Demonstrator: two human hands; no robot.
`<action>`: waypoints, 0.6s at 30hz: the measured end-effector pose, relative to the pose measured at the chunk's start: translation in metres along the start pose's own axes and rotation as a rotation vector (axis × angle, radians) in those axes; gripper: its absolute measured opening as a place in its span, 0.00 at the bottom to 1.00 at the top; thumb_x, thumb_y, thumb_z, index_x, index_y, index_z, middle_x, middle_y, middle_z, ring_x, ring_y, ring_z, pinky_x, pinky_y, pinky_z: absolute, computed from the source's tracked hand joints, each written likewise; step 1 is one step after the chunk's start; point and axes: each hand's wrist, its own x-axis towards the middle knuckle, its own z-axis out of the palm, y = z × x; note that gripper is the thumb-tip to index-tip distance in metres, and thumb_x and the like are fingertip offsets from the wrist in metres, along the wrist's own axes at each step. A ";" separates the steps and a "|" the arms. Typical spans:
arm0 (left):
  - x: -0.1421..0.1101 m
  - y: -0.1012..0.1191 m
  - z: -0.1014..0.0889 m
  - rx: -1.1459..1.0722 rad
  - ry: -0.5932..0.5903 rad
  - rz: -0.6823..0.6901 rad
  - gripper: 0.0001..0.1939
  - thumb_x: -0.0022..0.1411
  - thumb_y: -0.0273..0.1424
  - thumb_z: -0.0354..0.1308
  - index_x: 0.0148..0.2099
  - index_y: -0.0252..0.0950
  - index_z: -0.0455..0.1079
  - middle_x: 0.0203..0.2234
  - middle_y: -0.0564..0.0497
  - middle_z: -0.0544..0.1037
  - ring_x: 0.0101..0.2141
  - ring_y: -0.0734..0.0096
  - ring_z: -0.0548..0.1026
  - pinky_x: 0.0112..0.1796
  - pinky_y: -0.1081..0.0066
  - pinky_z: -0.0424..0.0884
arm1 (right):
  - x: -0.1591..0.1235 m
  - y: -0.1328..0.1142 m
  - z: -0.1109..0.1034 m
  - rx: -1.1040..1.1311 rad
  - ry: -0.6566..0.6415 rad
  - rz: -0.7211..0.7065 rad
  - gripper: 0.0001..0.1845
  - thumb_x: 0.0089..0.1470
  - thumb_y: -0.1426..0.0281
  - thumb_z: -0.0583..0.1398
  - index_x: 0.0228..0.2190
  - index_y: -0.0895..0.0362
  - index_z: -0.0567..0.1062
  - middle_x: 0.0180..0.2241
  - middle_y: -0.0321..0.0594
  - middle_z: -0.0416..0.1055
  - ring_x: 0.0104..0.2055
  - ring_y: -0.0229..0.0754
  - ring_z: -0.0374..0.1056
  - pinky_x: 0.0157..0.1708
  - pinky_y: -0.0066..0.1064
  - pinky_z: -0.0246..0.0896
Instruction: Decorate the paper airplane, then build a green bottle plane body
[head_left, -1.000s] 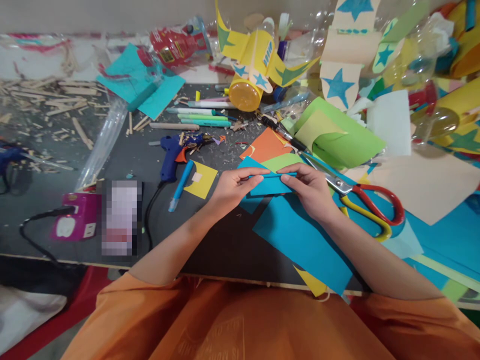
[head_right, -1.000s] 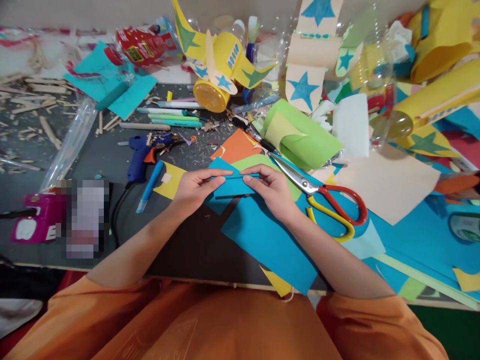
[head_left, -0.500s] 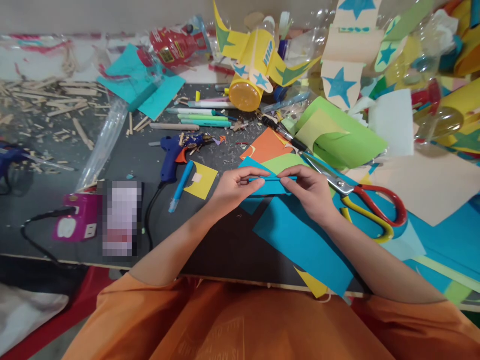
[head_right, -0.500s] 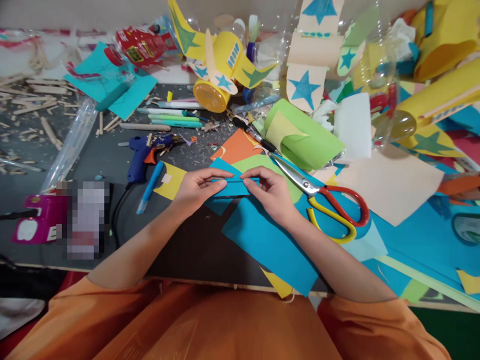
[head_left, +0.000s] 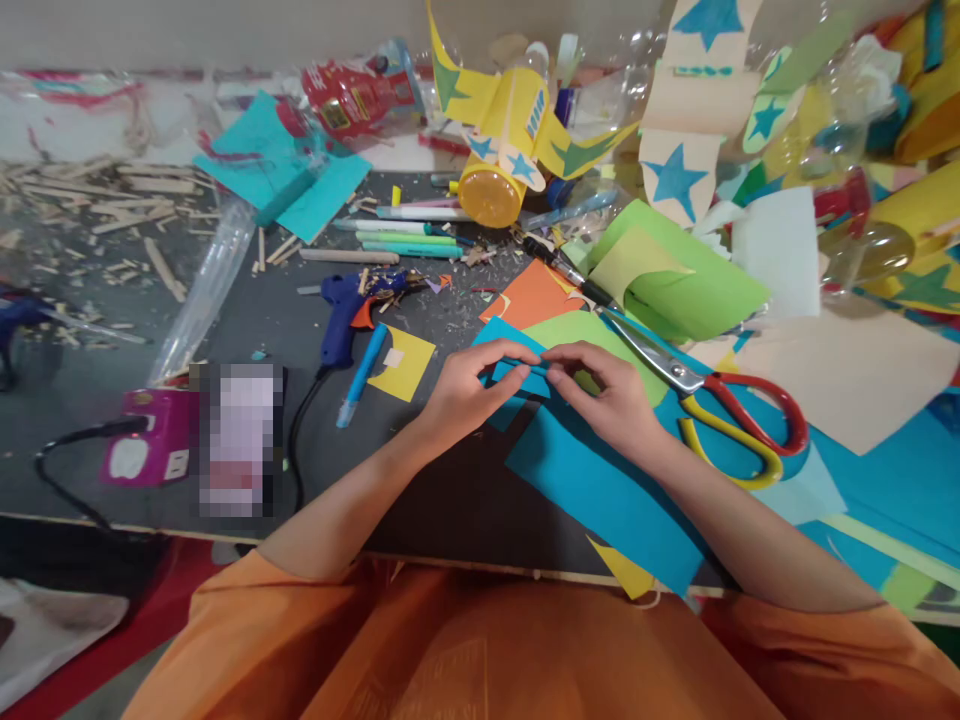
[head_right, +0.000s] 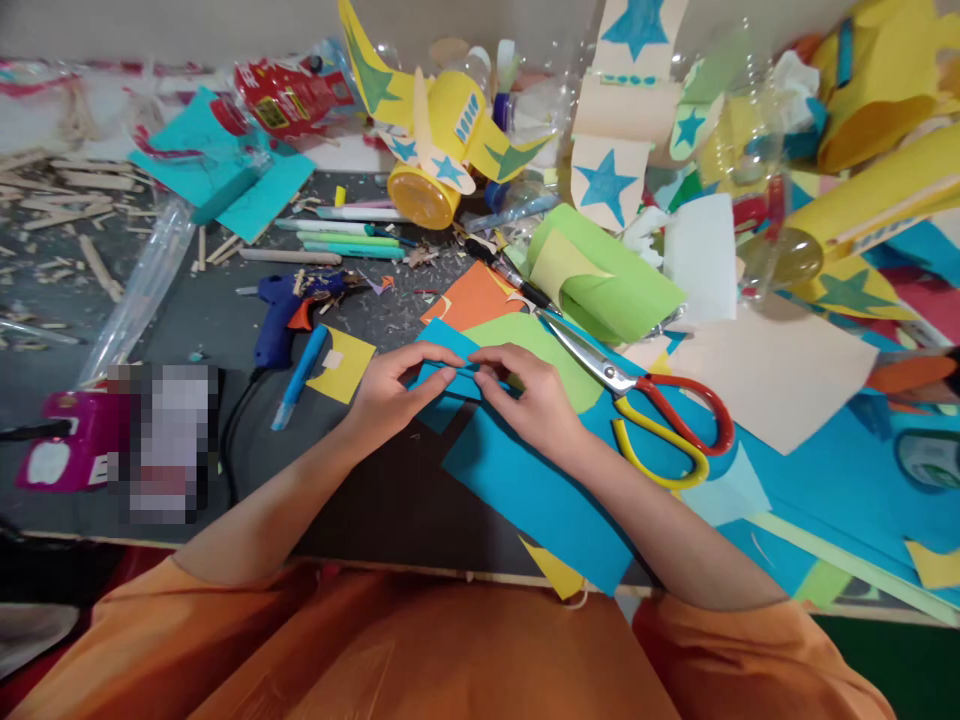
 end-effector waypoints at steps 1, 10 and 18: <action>0.000 0.001 0.000 -0.031 0.022 -0.022 0.06 0.60 0.33 0.57 0.37 0.39 0.74 0.33 0.52 0.80 0.31 0.74 0.74 0.31 0.75 0.66 | 0.000 0.000 0.001 -0.006 0.003 -0.014 0.06 0.56 0.71 0.60 0.36 0.55 0.76 0.30 0.39 0.76 0.31 0.38 0.71 0.34 0.32 0.69; 0.003 -0.003 0.007 -0.408 -0.015 -0.207 0.16 0.53 0.41 0.65 0.31 0.38 0.63 0.22 0.58 0.66 0.25 0.77 0.67 0.28 0.76 0.66 | -0.004 -0.010 0.008 0.167 -0.016 0.124 0.05 0.52 0.70 0.62 0.35 0.55 0.75 0.28 0.36 0.73 0.29 0.37 0.69 0.32 0.30 0.67; 0.000 0.002 0.006 -0.288 -0.031 -0.207 0.14 0.54 0.39 0.62 0.28 0.37 0.62 0.20 0.58 0.62 0.23 0.79 0.62 0.24 0.76 0.58 | -0.003 -0.013 0.011 0.396 -0.124 0.325 0.09 0.49 0.64 0.64 0.29 0.57 0.73 0.22 0.32 0.67 0.25 0.34 0.63 0.27 0.29 0.62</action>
